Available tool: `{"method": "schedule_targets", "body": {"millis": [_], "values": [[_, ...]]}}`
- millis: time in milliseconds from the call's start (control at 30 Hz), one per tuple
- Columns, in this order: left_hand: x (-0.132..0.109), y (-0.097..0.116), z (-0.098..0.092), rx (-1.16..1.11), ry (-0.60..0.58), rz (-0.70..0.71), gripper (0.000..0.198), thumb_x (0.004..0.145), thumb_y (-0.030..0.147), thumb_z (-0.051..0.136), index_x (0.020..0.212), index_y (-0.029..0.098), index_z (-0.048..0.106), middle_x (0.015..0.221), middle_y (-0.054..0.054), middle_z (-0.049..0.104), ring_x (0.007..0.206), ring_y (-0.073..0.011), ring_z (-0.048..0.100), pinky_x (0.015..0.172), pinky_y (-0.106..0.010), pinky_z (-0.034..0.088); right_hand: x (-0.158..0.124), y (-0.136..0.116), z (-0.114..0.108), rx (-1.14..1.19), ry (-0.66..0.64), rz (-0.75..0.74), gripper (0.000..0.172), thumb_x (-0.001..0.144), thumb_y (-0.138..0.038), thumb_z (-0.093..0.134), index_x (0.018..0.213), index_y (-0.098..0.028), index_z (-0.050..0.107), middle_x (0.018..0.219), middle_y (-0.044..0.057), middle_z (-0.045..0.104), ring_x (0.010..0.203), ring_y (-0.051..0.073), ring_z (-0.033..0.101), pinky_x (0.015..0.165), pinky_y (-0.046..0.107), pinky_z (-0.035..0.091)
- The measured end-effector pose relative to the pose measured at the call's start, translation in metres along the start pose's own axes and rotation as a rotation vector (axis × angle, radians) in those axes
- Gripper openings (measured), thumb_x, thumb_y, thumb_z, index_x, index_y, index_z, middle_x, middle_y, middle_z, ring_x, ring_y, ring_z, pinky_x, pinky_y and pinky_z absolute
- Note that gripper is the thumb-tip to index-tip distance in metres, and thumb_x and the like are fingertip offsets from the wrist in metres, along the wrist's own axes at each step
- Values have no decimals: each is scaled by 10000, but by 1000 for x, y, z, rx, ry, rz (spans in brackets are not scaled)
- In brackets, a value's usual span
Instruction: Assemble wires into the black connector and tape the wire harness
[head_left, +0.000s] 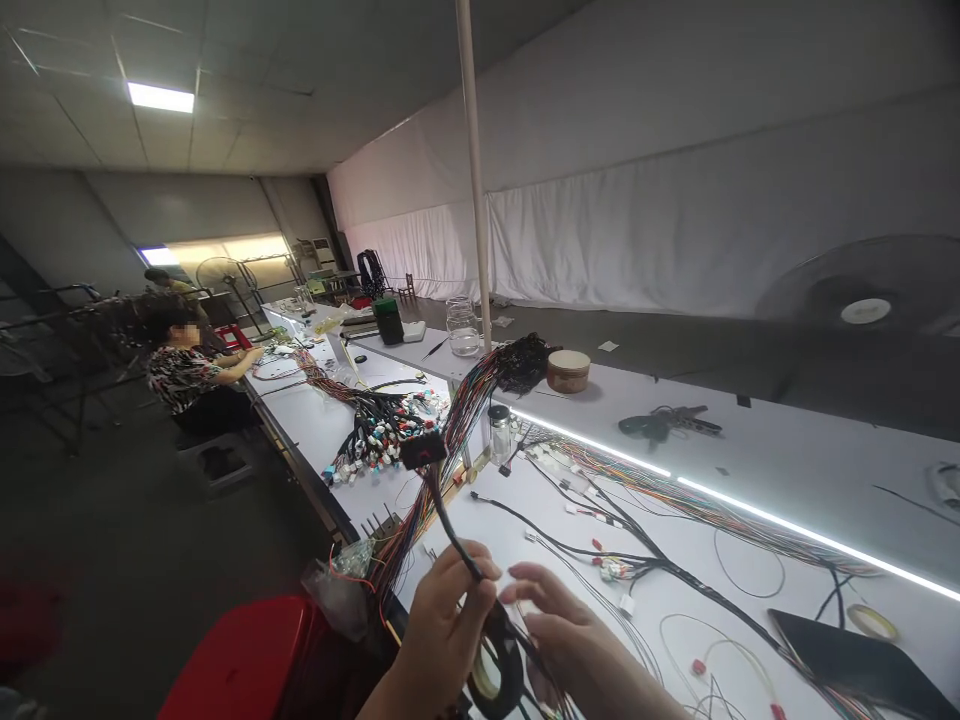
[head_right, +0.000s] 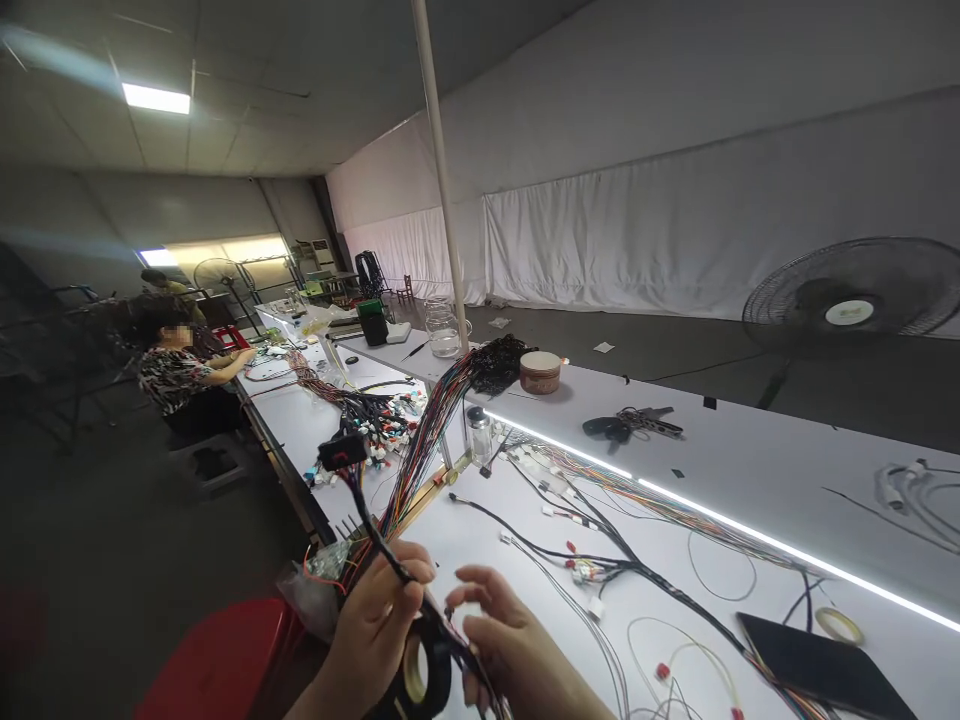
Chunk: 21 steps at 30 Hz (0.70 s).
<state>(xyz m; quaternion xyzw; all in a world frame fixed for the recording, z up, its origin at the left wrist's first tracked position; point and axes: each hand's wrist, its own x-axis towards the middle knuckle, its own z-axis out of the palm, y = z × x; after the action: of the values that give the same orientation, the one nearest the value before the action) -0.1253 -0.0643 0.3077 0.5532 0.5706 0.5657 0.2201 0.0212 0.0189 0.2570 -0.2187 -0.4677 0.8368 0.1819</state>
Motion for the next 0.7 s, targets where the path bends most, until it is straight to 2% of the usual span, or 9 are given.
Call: {"method": "schedule_targets", "body": {"millis": [100,167,200,233,300,400,533,633,700], "values": [[1,-5,6,-32,97,-126,230,909,391,519,888,206,655,980,-64,606,566,-109,548,501,-232,476,-9,3,-3,-311,5,-307,312,781,-334,651,1085,-282,604,1136,71,571,609,111,549,573,269,469],[2,-6,12,-68,143,-215,253,901,418,528,871,198,650,865,-42,633,508,-101,522,477,-226,449,-10,4,-2,-461,24,-488,204,795,-384,658,956,-260,674,1118,94,578,672,148,556,636,308,476],[3,-7,14,-98,175,-246,277,898,435,529,858,191,652,791,-28,639,493,-102,514,488,-228,447,-10,4,-1,-435,71,-506,209,815,-426,635,910,-245,680,1055,100,599,661,155,555,627,312,473],[4,-7,17,-143,212,-272,302,896,451,527,842,183,654,740,-19,643,483,-101,505,504,-230,446,-8,5,1,-340,142,-460,257,834,-472,606,889,-229,667,959,95,618,611,148,545,579,300,462],[6,-11,22,-265,308,-304,337,885,476,540,818,169,660,719,-20,658,516,-108,521,555,-236,459,-4,7,3,-56,292,-266,363,832,-551,580,918,-199,613,766,55,614,474,109,482,436,235,381],[5,-22,31,-436,355,-387,357,859,502,571,901,164,678,797,-53,697,717,-165,619,715,-276,504,2,9,5,253,374,-25,460,755,-562,661,989,-183,546,648,-8,584,347,37,344,334,156,195],[-8,-35,46,-450,171,-481,366,873,482,558,994,170,708,1075,-112,705,1056,-247,614,976,-392,451,2,10,4,327,355,4,416,752,-477,679,1012,-179,551,643,-29,568,318,12,345,305,129,172],[-14,-32,49,-349,93,-420,329,877,454,556,953,181,723,1183,-119,670,1208,-274,532,1041,-424,407,3,9,0,262,244,128,321,782,-382,623,1030,-188,559,740,-6,597,315,19,407,278,133,199],[-12,-26,44,-237,-1,-348,308,891,429,536,932,190,726,1181,-116,672,1218,-270,526,1034,-415,416,5,8,-4,206,139,255,320,758,-316,630,1048,-200,563,774,-4,603,309,19,423,266,134,188]]}}
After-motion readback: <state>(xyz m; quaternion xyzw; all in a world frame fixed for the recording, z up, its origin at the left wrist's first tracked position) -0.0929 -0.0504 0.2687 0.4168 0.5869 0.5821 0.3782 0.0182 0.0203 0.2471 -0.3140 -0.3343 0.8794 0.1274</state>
